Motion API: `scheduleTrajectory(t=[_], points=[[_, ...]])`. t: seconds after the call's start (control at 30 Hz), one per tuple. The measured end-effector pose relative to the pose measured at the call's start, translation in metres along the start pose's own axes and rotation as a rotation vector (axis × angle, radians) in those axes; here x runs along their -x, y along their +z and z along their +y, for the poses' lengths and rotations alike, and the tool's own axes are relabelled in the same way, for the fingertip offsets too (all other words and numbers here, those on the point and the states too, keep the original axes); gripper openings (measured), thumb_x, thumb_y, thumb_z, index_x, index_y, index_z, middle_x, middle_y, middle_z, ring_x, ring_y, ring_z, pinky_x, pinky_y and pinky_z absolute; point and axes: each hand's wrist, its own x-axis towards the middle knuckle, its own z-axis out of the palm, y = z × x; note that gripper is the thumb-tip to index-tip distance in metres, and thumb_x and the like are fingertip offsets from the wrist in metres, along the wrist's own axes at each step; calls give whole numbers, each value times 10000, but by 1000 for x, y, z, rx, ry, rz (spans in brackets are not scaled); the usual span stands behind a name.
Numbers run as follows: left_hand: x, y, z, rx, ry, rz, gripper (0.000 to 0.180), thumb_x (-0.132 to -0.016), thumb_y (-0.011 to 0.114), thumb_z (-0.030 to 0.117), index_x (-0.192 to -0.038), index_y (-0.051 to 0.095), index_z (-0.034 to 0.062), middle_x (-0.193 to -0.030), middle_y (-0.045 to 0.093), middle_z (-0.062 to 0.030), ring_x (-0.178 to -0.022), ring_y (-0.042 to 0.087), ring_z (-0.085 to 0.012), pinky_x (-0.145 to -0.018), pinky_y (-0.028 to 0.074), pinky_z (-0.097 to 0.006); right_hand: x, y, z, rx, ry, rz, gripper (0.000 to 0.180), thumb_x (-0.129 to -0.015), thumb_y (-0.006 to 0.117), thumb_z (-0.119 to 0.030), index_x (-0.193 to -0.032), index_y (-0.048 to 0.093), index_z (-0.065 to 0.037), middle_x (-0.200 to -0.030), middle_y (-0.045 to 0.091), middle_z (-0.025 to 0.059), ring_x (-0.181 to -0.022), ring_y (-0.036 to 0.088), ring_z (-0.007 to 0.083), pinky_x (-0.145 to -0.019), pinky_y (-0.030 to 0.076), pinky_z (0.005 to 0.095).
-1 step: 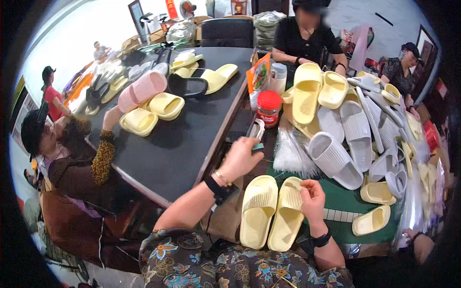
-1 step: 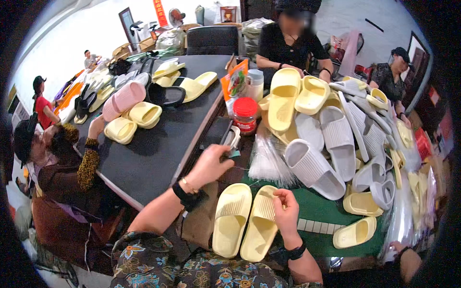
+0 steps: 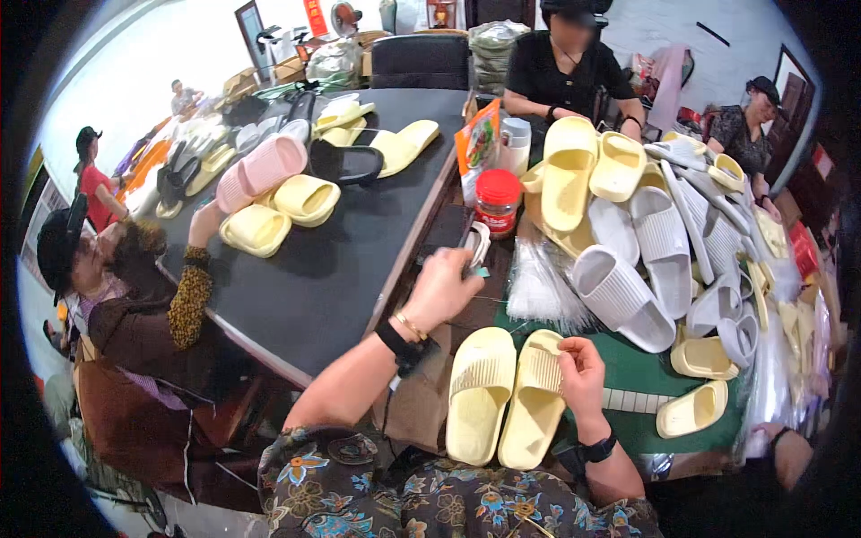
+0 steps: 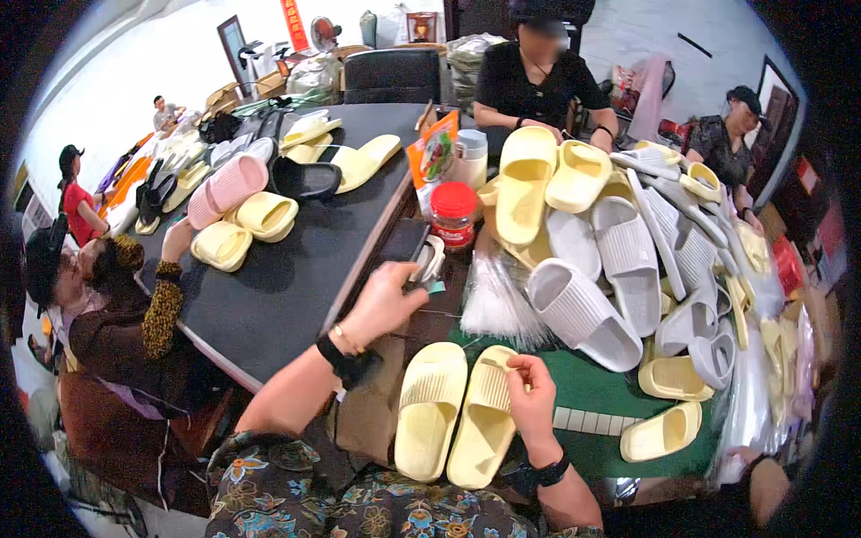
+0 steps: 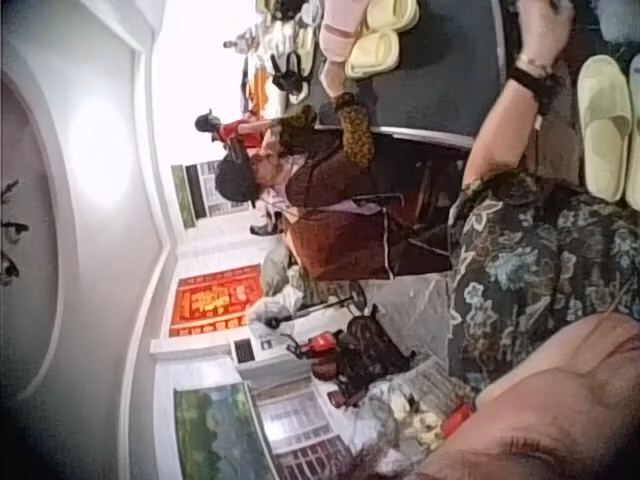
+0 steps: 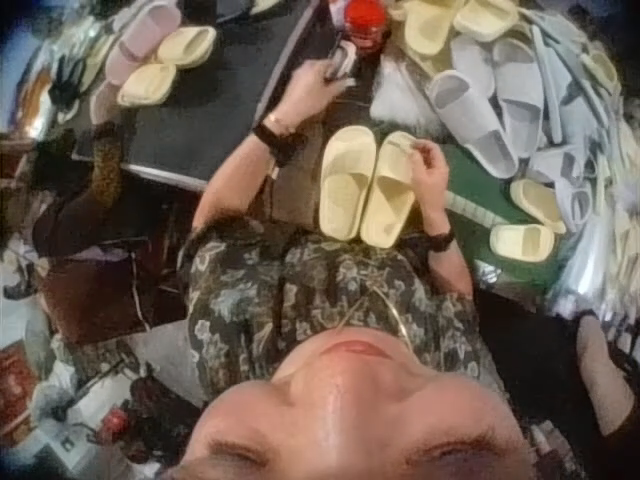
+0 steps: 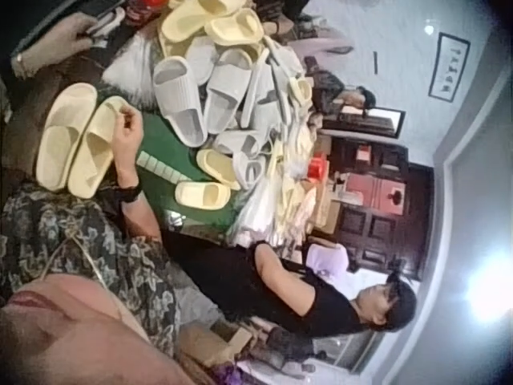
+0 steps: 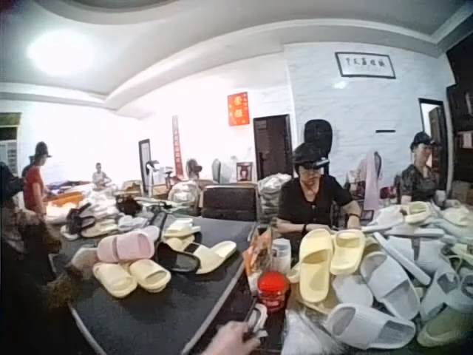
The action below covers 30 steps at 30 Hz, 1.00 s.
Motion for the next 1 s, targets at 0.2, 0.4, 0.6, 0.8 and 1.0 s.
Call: scheduleTrajectory(t=[0.2, 0.4, 0.6, 0.8, 1.0], points=[[-64, 15, -27, -324, -144, 5, 435, -757, 693, 290, -1088, 606, 21, -1085, 601, -184, -1060, 554, -371, -861, 476, -495, 16, -3, 10, 69, -6, -9, 105, -869, 572, -18, -964, 607, 9, -840, 589, 25, -690, 516, 79, -630, 435, 233], [-72, 50, -54, -657, -229, 72, 438, -746, 677, 438, -970, 633, 64, -1023, 615, -144, -1008, 577, -332, -816, 483, -493, 20, 5, 8, 122, -83, -31, 101, -860, 560, 5, -944, 614, 21, -852, 589, 57, -678, 526, 93, -621, 437, 238], [-70, 71, -33, -710, -243, 222, 268, -771, 614, 355, -893, 662, 121, -968, 615, -82, -964, 568, -265, -764, 437, -455, 19, -3, 14, 134, -120, -3, 103, -846, 533, 27, -925, 599, 15, -869, 576, 66, -751, 542, 118, -662, 447, 248], [-71, 83, -50, -659, -274, 324, 176, -776, 582, 281, -859, 661, 148, -942, 607, -58, -953, 549, -255, -778, 407, -459, 20, -1, 21, 54, -8, -16, 83, -868, 517, 2, -933, 569, 4, -839, 533, 9, -724, 487, 74, -641, 402, 215], [-73, 85, -42, -641, -303, 378, 157, -755, 586, 240, -834, 662, 128, -935, 594, -51, -952, 538, -262, -785, 417, -479, 19, -2, 27, 46, -57, -34, 86, -887, 508, -11, -947, 569, -2, -879, 572, 19, -773, 509, 81, -688, 418, 219]])
